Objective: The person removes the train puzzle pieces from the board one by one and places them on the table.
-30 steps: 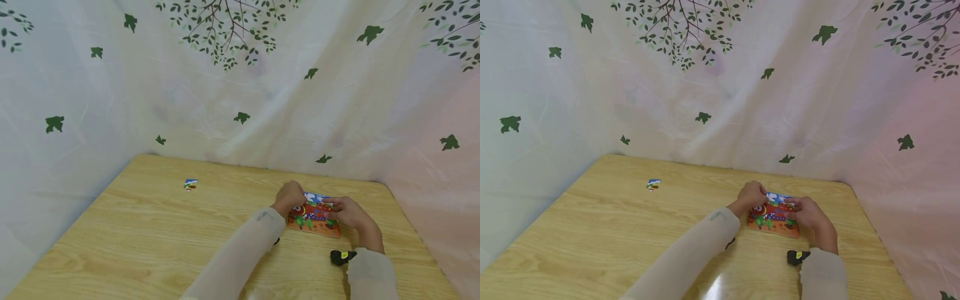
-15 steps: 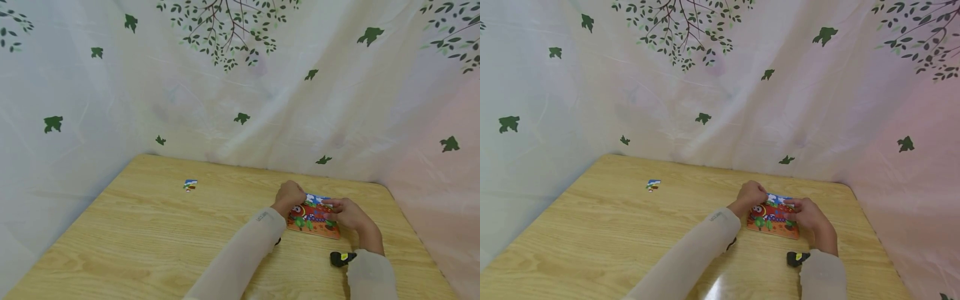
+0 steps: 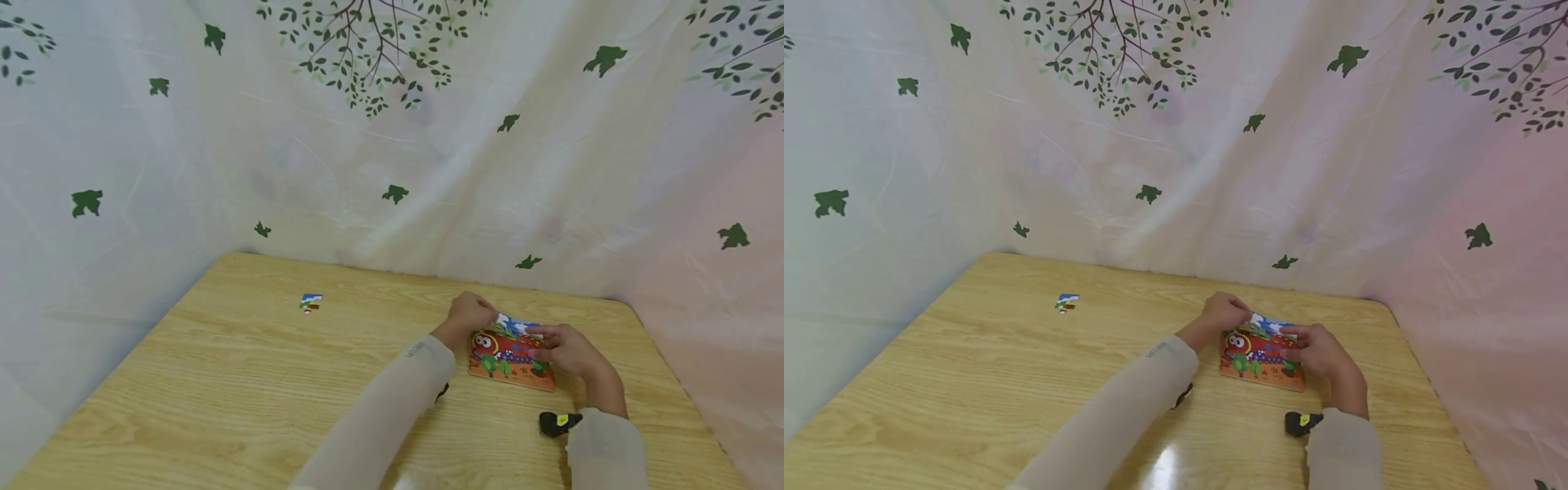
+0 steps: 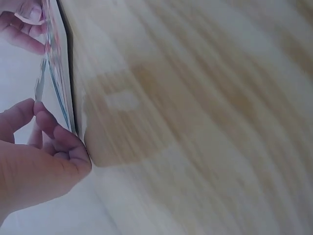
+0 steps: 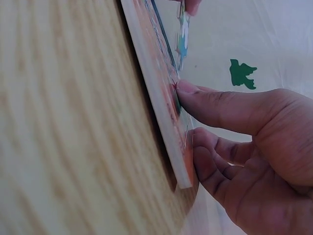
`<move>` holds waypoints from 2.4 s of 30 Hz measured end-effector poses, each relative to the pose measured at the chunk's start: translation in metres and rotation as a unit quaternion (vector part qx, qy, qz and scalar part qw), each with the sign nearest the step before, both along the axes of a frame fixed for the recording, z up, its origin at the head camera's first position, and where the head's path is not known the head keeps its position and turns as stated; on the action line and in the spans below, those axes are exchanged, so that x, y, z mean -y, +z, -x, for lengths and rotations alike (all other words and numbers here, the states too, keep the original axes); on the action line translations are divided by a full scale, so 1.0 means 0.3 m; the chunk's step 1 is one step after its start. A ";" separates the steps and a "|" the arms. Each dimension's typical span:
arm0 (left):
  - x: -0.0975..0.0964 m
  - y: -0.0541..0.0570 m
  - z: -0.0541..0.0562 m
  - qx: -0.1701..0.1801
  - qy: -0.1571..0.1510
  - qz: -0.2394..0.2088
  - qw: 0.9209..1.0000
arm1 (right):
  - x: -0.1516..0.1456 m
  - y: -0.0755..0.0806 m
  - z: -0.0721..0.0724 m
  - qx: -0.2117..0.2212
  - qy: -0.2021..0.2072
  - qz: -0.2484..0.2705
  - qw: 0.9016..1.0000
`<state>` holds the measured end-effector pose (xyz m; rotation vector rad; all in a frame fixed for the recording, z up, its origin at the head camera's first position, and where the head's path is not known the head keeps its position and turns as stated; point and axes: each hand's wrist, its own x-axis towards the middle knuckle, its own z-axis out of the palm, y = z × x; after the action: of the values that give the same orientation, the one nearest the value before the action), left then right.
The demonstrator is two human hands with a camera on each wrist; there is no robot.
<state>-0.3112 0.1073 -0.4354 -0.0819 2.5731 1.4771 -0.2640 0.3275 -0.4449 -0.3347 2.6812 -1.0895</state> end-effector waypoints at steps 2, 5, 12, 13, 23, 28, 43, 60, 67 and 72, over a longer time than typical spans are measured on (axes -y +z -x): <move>0.009 0.002 0.007 -0.002 0.000 0.003 1.000 | -0.002 -0.001 0.001 0.000 -0.004 -0.004 1.000; 0.026 0.007 0.012 -0.004 0.002 0.011 1.000 | -0.005 -0.001 0.002 -0.004 -0.009 -0.015 1.000; 0.071 0.011 0.013 -0.008 0.002 -0.002 1.000 | -0.009 -0.009 0.002 -0.001 -0.024 -0.030 0.999; 0.078 0.010 0.014 -0.010 0.000 -0.002 1.000 | -0.010 -0.010 0.001 0.000 -0.024 -0.031 0.999; 0.162 -0.005 0.042 -0.017 -0.004 -0.039 0.999 | -0.006 -0.010 -0.004 -0.007 -0.020 -0.029 0.999; 0.209 -0.014 0.058 -0.017 -0.002 -0.038 0.999 | 0.003 -0.005 -0.001 -0.012 -0.019 -0.029 0.999; 0.343 -0.017 0.067 -0.032 -0.009 -0.061 0.998 | 0.006 0.007 -0.005 -0.009 -0.023 -0.023 0.999; 0.572 0.006 0.084 -0.025 -0.024 -0.088 0.996 | 0.007 -0.020 -0.001 -0.021 -0.023 -0.029 0.999; 0.650 0.009 0.093 -0.025 -0.011 -0.090 0.996 | 0.011 -0.023 0.004 -0.015 -0.033 -0.024 0.999; 0.696 -0.001 0.101 -0.034 -0.004 -0.071 0.997 | 0.010 -0.030 0.011 -0.014 -0.040 -0.026 0.999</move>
<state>-0.3416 -0.1014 -0.4356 -0.0039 2.5074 1.6813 -0.2672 0.3244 -0.4540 -0.2364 2.7647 -1.0430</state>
